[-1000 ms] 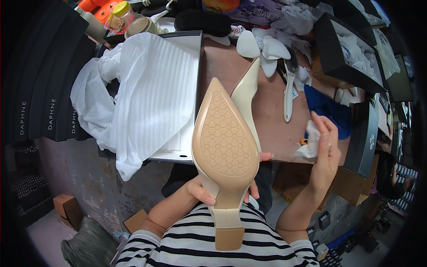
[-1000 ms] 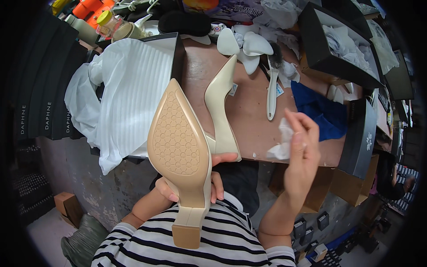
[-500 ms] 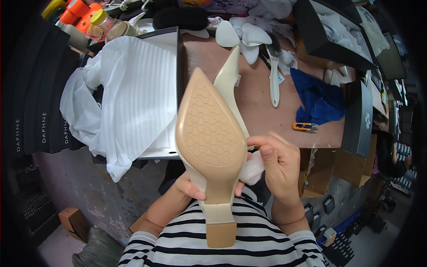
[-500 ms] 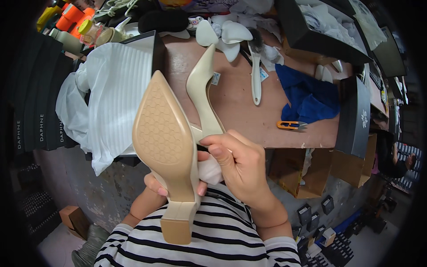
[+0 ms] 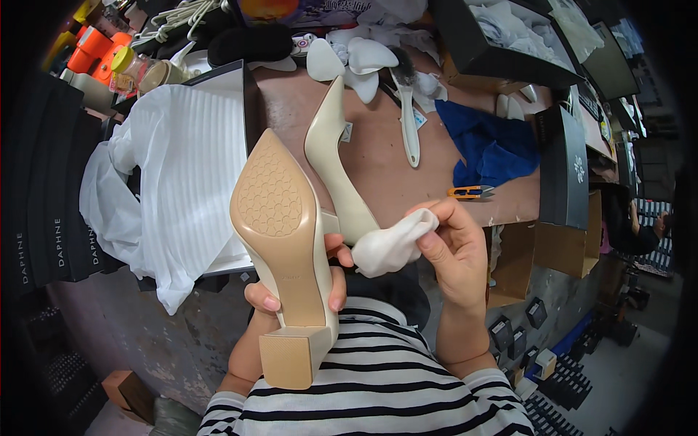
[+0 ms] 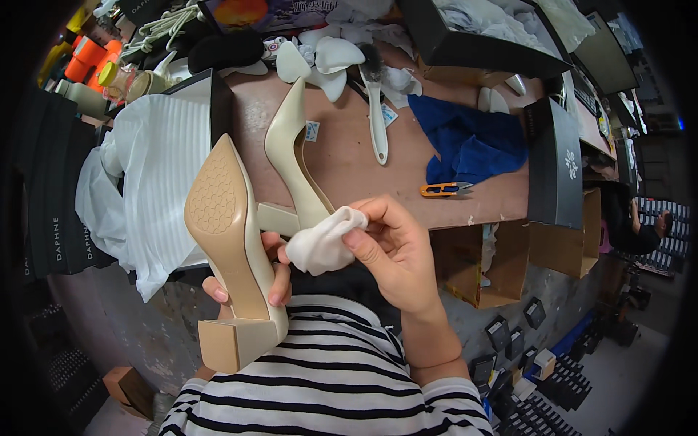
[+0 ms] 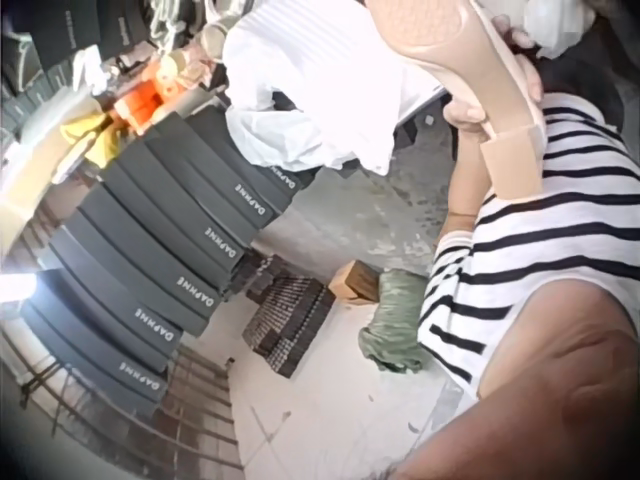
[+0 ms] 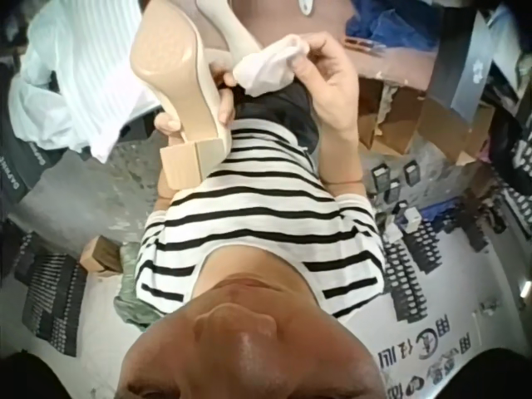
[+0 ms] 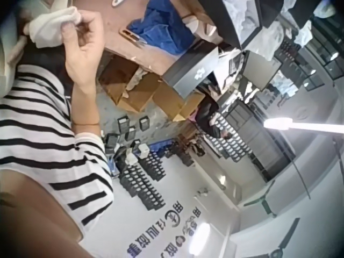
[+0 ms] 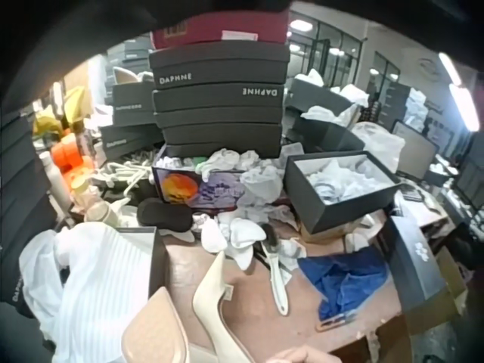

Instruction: Cleaning the soles and heels of high-heeled shoes with a sponge and packing them into bags.

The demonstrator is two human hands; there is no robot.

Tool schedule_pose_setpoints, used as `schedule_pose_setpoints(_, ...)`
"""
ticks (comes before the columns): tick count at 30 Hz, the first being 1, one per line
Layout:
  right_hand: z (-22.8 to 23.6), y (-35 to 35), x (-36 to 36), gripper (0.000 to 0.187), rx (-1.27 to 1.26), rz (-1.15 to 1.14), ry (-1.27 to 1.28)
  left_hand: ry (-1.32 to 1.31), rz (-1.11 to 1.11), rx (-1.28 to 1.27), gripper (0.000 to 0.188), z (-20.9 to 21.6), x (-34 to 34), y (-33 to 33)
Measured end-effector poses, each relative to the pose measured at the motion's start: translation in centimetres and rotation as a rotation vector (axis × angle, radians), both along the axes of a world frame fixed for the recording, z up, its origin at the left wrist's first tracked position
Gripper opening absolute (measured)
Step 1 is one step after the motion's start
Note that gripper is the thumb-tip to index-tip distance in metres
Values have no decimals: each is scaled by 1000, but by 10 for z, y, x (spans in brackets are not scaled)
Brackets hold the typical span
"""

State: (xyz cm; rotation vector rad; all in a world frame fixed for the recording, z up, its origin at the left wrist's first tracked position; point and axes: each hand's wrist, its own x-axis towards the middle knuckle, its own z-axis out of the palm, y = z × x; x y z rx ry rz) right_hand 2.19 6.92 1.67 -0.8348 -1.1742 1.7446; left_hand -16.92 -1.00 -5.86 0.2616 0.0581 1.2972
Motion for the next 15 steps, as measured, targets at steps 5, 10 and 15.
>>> schedule_pose_setpoints(5, 1, -8, -9, 12, 8, 19, -208, -47, 9, -95, 94, 15, 10, -1)
schedule_pose_setpoints(10, -4, -12, -17, 11, 201, 11, -359, 10, -71, -131, 88, 4, 3, -9)
schedule_pose_setpoints(15, 1, 8, -13, 9, 588, -154, -626, 27, -70, -82, 86, 6, 0, -3)
